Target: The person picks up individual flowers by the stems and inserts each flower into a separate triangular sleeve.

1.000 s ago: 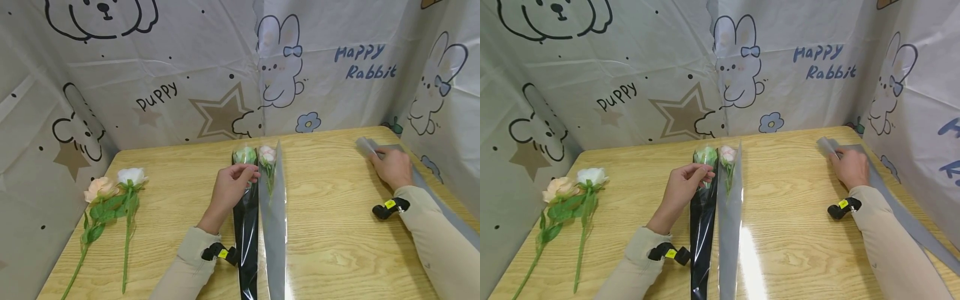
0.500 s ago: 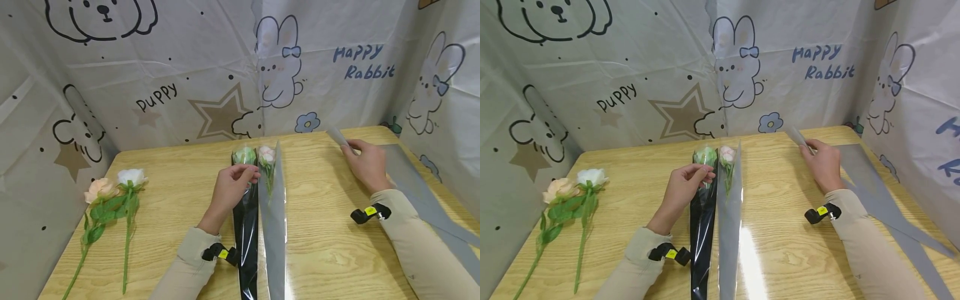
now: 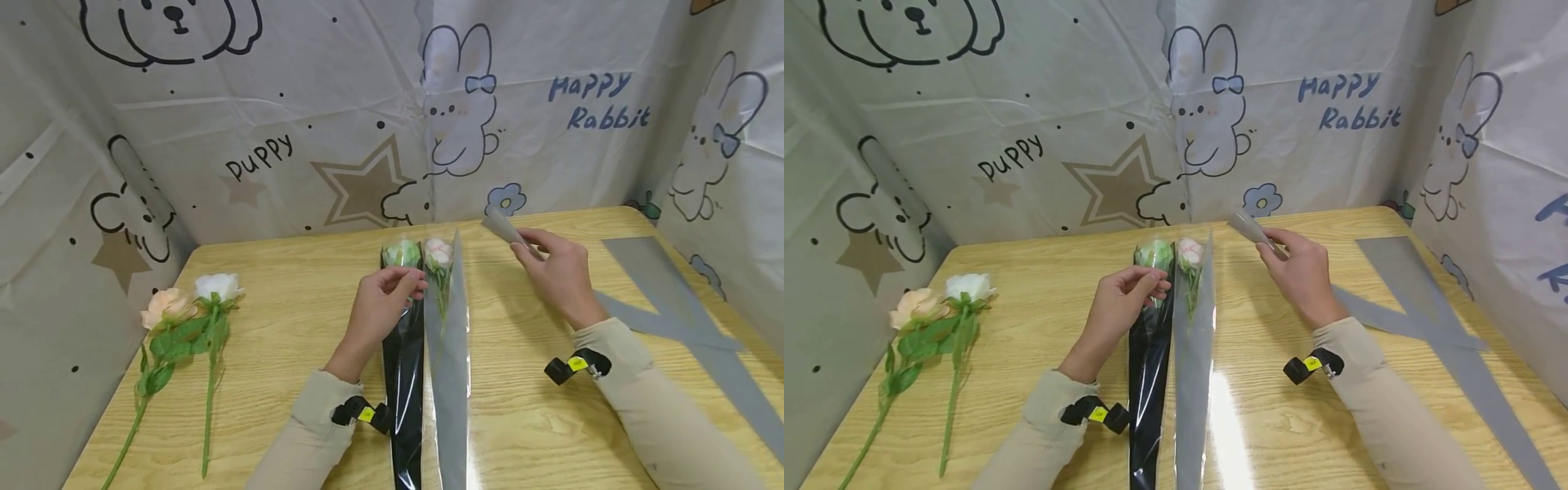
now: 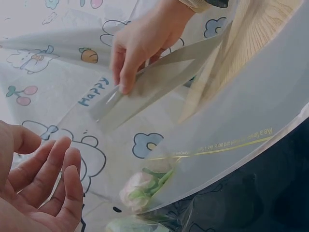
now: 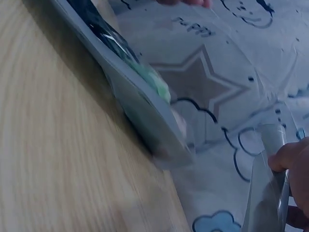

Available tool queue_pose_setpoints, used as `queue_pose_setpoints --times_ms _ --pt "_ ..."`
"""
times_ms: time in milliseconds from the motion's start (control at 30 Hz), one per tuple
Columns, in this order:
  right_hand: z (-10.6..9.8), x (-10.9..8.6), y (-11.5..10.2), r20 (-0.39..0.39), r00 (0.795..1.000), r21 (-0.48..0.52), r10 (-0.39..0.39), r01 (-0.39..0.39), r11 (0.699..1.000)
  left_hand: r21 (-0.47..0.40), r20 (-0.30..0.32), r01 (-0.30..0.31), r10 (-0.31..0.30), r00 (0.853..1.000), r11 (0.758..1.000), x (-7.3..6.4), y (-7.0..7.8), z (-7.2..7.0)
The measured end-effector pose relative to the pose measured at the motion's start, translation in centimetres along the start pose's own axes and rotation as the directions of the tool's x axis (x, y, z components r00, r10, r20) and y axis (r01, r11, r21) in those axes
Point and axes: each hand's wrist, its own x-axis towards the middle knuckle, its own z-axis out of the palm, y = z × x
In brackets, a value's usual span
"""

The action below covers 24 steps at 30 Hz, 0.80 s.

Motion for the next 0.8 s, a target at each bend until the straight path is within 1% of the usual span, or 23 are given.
queue_pose_setpoints --times_ms 100,267,367,467,567,633,733,800 --pt "0.6 -0.5 -0.9 -0.004 0.997 0.011 -0.072 0.072 0.997 0.0 0.007 -0.008 0.008 1.0 1.0 0.0 0.0 0.2" --pt "1.3 -1.4 -2.7 0.006 0.985 0.03 -0.174 0.174 0.984 -0.003 0.007 -0.016 0.016 1.0 1.0 0.0 -0.2 0.3" --pt "1.7 -2.1 -3.5 0.023 0.974 0.051 -0.227 0.225 0.973 0.013 -0.005 -0.013 0.013 1.0 1.0 0.0 -0.4 0.3" --pt "2.2 -2.7 -4.1 0.039 0.957 0.065 -0.286 0.283 0.957 0.033 -0.023 -0.009 0.009 1.0 0.999 0.1 -0.4 0.3" --pt "2.8 -3.3 -4.6 0.062 0.935 0.071 -0.35 0.346 0.936 0.04 -0.043 -0.013 0.014 0.999 0.999 0.3 -0.5 0.4" --pt "3.2 -3.8 -4.8 0.075 0.914 0.079 -0.4 0.394 0.916 0.034 -0.056 -0.009 0.011 0.998 0.999 0.5 -0.6 0.4" --pt "3.8 -4.3 -5.1 0.089 0.876 0.086 -0.474 0.467 0.88 0.026 -0.086 0.017 -0.015 0.996 1.0 0.6 -0.8 0.4" --pt "4.1 -4.6 -5.1 0.097 0.853 0.094 -0.514 0.506 0.857 0.036 -0.114 0.047 -0.043 0.993 0.998 0.6 -1.0 0.4"
